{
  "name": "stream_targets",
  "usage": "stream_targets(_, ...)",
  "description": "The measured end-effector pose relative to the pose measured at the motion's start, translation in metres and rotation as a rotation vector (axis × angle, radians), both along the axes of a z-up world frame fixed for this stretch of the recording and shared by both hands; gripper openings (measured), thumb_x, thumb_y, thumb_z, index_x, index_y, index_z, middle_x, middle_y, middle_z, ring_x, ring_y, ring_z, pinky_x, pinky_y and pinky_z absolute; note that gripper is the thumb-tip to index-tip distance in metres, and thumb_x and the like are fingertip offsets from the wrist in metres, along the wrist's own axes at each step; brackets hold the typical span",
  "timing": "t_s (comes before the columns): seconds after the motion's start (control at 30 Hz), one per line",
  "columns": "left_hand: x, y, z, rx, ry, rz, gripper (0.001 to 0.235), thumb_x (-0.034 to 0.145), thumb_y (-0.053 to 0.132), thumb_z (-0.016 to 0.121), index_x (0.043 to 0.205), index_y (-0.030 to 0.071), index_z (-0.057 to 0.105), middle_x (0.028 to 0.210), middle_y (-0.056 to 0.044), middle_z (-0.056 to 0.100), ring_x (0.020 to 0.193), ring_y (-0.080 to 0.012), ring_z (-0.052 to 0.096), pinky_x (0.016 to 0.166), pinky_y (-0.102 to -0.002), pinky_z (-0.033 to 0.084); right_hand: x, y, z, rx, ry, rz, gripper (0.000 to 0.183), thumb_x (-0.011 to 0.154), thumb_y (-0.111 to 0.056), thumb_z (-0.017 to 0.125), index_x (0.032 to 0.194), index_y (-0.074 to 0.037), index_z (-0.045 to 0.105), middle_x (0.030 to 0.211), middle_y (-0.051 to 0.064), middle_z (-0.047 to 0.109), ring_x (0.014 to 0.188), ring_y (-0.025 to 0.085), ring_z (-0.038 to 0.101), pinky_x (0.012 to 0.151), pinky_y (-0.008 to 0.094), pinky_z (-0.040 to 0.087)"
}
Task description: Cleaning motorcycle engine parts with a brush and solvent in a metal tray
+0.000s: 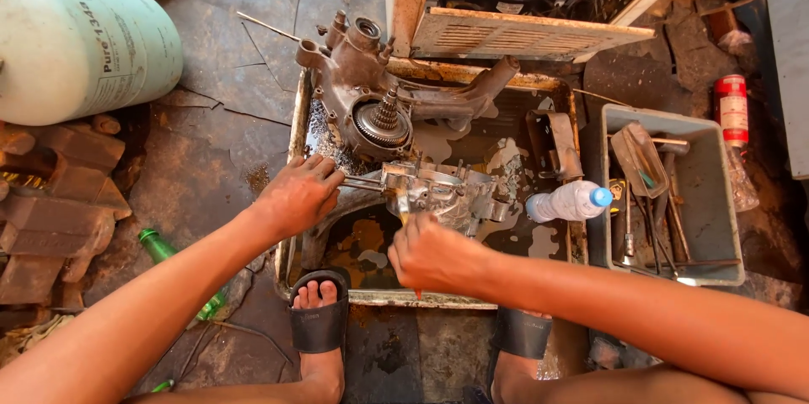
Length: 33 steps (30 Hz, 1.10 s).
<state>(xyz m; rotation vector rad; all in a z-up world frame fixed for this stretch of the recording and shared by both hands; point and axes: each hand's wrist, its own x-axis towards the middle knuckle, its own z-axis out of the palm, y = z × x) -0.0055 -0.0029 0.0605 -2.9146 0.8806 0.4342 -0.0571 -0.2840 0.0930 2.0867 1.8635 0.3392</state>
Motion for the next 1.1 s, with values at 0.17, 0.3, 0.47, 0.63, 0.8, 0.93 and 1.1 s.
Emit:
stream_targets(0.17,0.001,0.002,-0.008,-0.014,-0.036,-0.026,0.026,0.102,0.029,0.052,0.123,0.017,0.061,0.117,-0.009,0.065,0.115,-0.0271,0.062,0.093,-0.041,0.050,-0.010,0.009,-0.004,0.157,-0.003,0.009,0.024,0.083,-0.008,0.054,0.092,0.008,0.070,0.087,0.036,0.068,0.065,0.041,0.067,0.058,0.049,0.047)
stream_targets(0.3,0.003,0.011,-0.035,-0.145,-0.166,-0.083,0.025,0.098,0.029,0.056,0.116,0.013,0.062,0.108,-0.012,0.063,0.107,-0.0323,0.062,0.086,-0.045,0.050,-0.004,0.015,-0.004,0.208,0.052,0.017,0.024,0.087,-0.008,0.054,0.095,0.007,0.070,0.090,0.034,0.070,0.069,0.040,0.068,0.059,0.047,0.048)
stream_targets(0.47,0.000,0.007,-0.021,-0.073,-0.087,-0.045,0.026,0.099,0.028,0.053,0.122,0.017,0.059,0.113,-0.009,0.063,0.111,-0.0281,0.060,0.091,-0.042,0.049,-0.014,0.029,-0.003,0.002,0.056,-0.057,0.025,0.089,-0.007,0.049,0.092,0.007,0.070,0.086,0.033,0.069,0.068,0.042,0.068,0.058,0.047,0.051)
stream_targets(0.63,-0.002,0.002,-0.003,-0.013,-0.018,-0.009,0.027,0.101,0.027,0.051,0.125,0.018,0.058,0.117,-0.010,0.064,0.114,-0.0255,0.061,0.093,-0.039,0.049,-0.015,0.031,-0.016,0.079,-0.088,-0.110,0.022,0.083,-0.005,0.053,0.087,0.010,0.068,0.081,0.037,0.066,0.064,0.048,0.064,0.054,0.053,0.046)
stream_targets(0.8,0.000,-0.005,0.007,0.038,0.099,0.049,0.037,0.102,0.031,0.053,0.136,0.017,0.054,0.135,-0.014,0.062,0.136,-0.0314,0.055,0.114,-0.050,0.041,-0.019,0.030,-0.014,-0.052,-0.109,-0.098,0.027,0.085,-0.009,0.048,0.085,0.008,0.069,0.080,0.034,0.067,0.068,0.048,0.065,0.056,0.053,0.049)
stream_targets(0.93,-0.002,0.001,-0.007,-0.018,0.040,0.030,0.034,0.102,0.031,0.051,0.134,0.017,0.055,0.127,-0.011,0.064,0.130,-0.0306,0.058,0.109,-0.049,0.045,-0.024,0.033,-0.016,-0.092,-0.105,-0.109,0.026,0.083,-0.008,0.049,0.081,0.010,0.068,0.075,0.035,0.065,0.064,0.049,0.063,0.053,0.054,0.048)
stream_targets(1.1,-0.001,-0.001,-0.003,-0.016,0.021,0.022,0.033,0.102,0.032,0.051,0.131,0.018,0.057,0.125,-0.011,0.065,0.127,-0.0292,0.060,0.106,-0.047,0.047,-0.017,0.033,-0.009,-0.086,-0.085,-0.110,0.027,0.086,-0.010,0.049,0.081,0.008,0.069,0.070,0.032,0.063,0.065,0.050,0.063,0.054,0.053,0.048)
